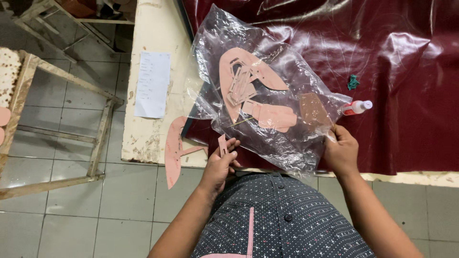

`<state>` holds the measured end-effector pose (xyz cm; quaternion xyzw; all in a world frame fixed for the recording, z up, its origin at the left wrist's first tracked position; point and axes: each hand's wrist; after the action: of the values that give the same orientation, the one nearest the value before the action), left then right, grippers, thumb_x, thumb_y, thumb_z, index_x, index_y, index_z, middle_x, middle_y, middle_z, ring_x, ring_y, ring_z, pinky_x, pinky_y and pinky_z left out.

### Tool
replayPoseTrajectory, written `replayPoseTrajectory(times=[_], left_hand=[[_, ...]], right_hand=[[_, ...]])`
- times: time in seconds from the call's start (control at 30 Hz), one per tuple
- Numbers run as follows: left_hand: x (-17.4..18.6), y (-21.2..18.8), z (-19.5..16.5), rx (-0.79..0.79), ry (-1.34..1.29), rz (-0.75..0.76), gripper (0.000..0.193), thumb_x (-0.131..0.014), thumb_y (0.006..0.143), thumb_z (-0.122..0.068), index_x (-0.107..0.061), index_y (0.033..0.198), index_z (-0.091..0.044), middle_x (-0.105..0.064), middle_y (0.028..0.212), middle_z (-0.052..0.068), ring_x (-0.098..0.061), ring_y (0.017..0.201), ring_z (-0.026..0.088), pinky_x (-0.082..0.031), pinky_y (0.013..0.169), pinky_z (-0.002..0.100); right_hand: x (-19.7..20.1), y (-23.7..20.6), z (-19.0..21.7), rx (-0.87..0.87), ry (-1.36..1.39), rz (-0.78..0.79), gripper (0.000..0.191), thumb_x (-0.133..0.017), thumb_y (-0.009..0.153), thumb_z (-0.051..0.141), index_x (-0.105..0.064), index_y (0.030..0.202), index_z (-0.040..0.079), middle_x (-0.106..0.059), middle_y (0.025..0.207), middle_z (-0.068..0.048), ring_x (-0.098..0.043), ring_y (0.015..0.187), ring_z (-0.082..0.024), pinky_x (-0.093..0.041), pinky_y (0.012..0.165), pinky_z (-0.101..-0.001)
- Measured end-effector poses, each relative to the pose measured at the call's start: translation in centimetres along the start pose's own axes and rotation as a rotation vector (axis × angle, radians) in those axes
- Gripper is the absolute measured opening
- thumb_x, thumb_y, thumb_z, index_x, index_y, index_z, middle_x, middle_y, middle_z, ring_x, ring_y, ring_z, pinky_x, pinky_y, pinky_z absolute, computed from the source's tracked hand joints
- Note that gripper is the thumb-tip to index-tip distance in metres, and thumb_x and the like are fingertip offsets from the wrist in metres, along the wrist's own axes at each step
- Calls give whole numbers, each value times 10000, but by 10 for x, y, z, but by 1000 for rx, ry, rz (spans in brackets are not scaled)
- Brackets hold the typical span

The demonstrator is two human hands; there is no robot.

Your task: The person spreads a large red leather sheet flat on a worktable, then applies glue from a small bottle along the sheet's edge using the bottle tip. They take pink shoe pattern pieces from a plastic bag and align and press the pieces onto the glued leather sheet.

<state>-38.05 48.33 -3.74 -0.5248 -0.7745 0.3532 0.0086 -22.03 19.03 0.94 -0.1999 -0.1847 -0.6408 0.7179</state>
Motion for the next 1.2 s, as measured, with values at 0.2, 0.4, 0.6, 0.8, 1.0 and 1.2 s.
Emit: replayPoseTrajectory(times=[0.2,0.4,0.6,0.8,1.0,1.2], left_hand=[[0,-1,-8,6,39,-22,554,-573,929,-108,-492,1471,-30,-639,1425,69,-615,704,71,-467,580,197],[-2,-6,-14,18,59,-32,561,-563,928,-107,-485,1477,-28,-638,1422,68,-614,715,73,-475,586,200],[-1,-5,-16,22,68,-27,558,-560,929,-107,-489,1477,-29,-639,1419,69,-616,723,78,-479,591,203],[1,-4,-13,25,65,-23,559,-566,922,-107,-498,1471,-31,-647,1408,64,-619,721,82,-475,587,206],[3,-3,-11,30,63,-17,552,-569,924,-121,-504,1465,-35,-651,1401,61,-622,724,80,-472,584,202],[2,0,-13,35,78,-25,540,-570,929,-127,-515,1458,-32,-662,1381,61,-616,720,77,-472,588,201]], right_hand=[[-12,-13,-6,234,-292,208,398,-792,787,163,-733,1161,40,-568,1346,-144,-665,1055,-283,-556,849,-365],[-15,-5,-9,181,-393,139,606,-843,794,269,-628,1315,46,-550,1417,-125,-647,1170,-295,-559,922,-390],[-24,1,-1,165,-536,165,777,-884,701,339,-575,1364,77,-510,1405,-140,-640,1150,-338,-532,923,-419],[-19,1,4,196,-661,157,538,-802,859,383,-663,1323,148,-602,1407,-81,-701,1093,-306,-564,877,-417],[-28,-4,13,450,-651,132,704,-850,723,452,-663,1300,93,-618,1295,-140,-686,1026,-351,-563,781,-424],[-43,-3,8,629,-605,11,516,-827,808,419,-702,1189,95,-675,1248,-108,-712,1034,-329,-577,819,-396]])
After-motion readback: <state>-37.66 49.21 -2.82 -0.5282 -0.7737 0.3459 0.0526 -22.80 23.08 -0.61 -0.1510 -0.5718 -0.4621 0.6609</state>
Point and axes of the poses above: each hand's wrist, its own y-axis towards the middle knuckle, its own x-axis out of the back of the hand, z = x × y
